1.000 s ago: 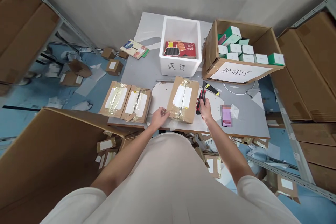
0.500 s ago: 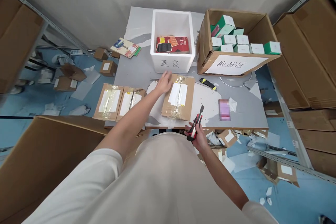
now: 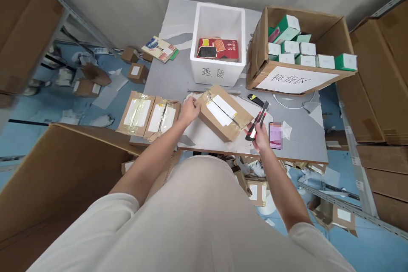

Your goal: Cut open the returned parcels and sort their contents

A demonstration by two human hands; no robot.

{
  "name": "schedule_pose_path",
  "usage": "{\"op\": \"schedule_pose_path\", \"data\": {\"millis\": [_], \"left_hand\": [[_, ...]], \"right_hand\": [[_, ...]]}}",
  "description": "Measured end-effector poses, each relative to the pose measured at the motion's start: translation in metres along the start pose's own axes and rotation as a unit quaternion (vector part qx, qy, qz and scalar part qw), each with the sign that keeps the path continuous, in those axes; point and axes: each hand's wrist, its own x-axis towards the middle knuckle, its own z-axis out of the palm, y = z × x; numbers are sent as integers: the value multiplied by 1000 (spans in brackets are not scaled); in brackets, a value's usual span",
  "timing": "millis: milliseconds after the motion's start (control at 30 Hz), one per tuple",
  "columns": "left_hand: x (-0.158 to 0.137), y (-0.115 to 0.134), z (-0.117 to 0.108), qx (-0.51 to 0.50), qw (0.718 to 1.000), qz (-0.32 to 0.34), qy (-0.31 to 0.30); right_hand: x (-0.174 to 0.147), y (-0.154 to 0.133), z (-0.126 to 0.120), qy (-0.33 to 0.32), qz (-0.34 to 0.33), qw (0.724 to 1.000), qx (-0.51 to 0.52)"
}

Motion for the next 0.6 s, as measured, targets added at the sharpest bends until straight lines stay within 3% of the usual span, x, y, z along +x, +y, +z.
{"op": "schedule_pose_path", "data": {"millis": [167,300,367,433,533,600], "left_hand": [[-80,-18,-7,18,998,-52,-32],[-105,-22,-9,24,995,-84,-45],[-103,-18,-8,34,998,-44,-5],[-95,-11,-5,55,997,48,23],[-80,5,2,108,979,172,-26],[-73,14,8,149,966,199,-73]], "right_hand": [[51,-22,11,-73,-16,994,-75],[59,-24,20,-98,-21,990,-98],[53,-26,14,-93,-38,987,-126],[42,-29,2,-85,-49,978,-184],[18,-35,-22,-83,-45,953,-288],[3,-36,-33,-87,-42,941,-325]]}}
